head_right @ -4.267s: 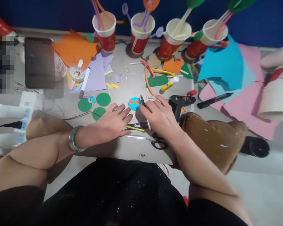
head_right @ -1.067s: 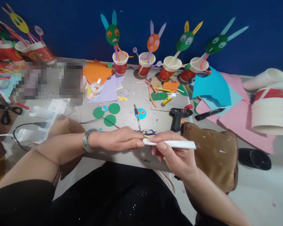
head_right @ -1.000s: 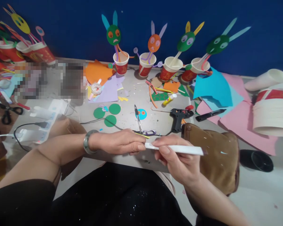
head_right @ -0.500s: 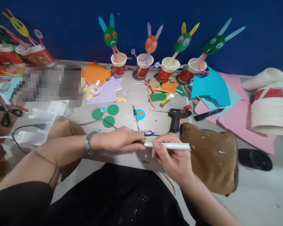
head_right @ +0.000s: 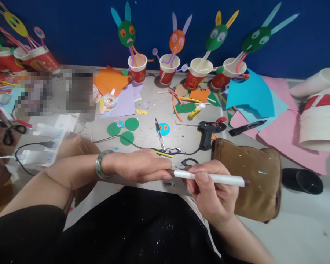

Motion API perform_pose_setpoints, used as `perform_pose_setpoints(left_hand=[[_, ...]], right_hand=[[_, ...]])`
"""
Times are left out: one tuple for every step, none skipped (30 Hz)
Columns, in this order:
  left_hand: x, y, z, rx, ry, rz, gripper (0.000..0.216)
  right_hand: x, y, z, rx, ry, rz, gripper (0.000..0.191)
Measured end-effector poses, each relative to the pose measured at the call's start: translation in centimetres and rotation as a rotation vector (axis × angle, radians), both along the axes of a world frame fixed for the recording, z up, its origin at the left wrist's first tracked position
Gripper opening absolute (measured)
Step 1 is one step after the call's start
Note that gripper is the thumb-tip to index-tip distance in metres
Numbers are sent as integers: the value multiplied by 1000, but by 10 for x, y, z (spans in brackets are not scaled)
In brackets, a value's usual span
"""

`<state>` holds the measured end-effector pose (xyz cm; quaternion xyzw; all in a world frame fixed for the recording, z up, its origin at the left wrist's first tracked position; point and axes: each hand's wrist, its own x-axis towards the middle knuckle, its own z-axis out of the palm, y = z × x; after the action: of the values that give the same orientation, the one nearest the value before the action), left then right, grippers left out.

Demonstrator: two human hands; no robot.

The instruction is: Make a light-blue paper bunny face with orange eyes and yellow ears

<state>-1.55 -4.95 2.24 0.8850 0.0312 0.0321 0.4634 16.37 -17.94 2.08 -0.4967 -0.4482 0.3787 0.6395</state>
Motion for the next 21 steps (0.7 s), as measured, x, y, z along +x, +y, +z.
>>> perform_pose_setpoints(left_hand=[[0, 0, 4, -41, -2, -5, 41], [1, -1, 7, -79, -6, -8, 40], [1, -1, 10, -111, -11, -9, 38], [1, 0, 12, -139, -17, -12, 37], [1, 0, 13, -163, -22, -17, 36], [0, 1, 14, -180, -23, -24, 36], [0, 1, 14, -190, -20, -29, 36], [-1, 2, 13, -186, -13, -26, 37], [-1, 2, 12, -168, -1, -12, 38], [-2, 3, 10, -134, 12, 16, 38], [-2, 2, 7, -91, 24, 54, 39], [-3, 2, 5, -47, 31, 89, 40], [-3, 1, 3, -5, 34, 117, 41], [-4, 0, 1, 26, 35, 132, 43], [-4, 0, -1, 47, 34, 137, 44], [-4, -1, -2, 61, 32, 137, 46], [-4, -1, -2, 67, 30, 134, 47], [-5, -1, -2, 67, 27, 129, 47], [-5, 0, -1, 60, 21, 123, 47], [-5, 0, 0, 47, 11, 112, 46], [-5, 1, 2, 30, 0, 97, 44]], right_hand=[[-1, 0, 3, 25, -9, 0, 8], [-1, 0, 7, 52, -22, -2, 8], [-2, 1, 10, 73, -32, -12, 8], [-2, 1, 13, 86, -39, -27, 9], [-3, 2, 15, 88, -39, -43, 10], [-3, 3, 17, 84, -29, -56, 11], [-4, 4, 17, 77, -14, -69, 12], [-5, 6, 16, 70, 3, -78, 13], [-6, 7, 14, 61, 16, -88, 14], [-7, 9, 12, 57, 23, -99, 15], [-9, 10, 9, 61, 27, -108, 16], [-10, 12, 6, 61, 24, -109, 16], [-11, 14, 3, 52, 21, -99, 16], [-12, 15, 0, 37, 25, -82, 16], [-13, 16, -3, 19, 35, -67, 16], [-14, 17, -4, -4, 48, -55, 16], [-15, 18, -5, -25, 63, -43, 16], [-16, 18, -6, -38, 74, -32, 16], [-17, 18, -6, -35, 80, -24, 16], [-19, 17, -5, -24, 83, -18, 15], [-20, 16, -4, -15, 84, -15, 15]])
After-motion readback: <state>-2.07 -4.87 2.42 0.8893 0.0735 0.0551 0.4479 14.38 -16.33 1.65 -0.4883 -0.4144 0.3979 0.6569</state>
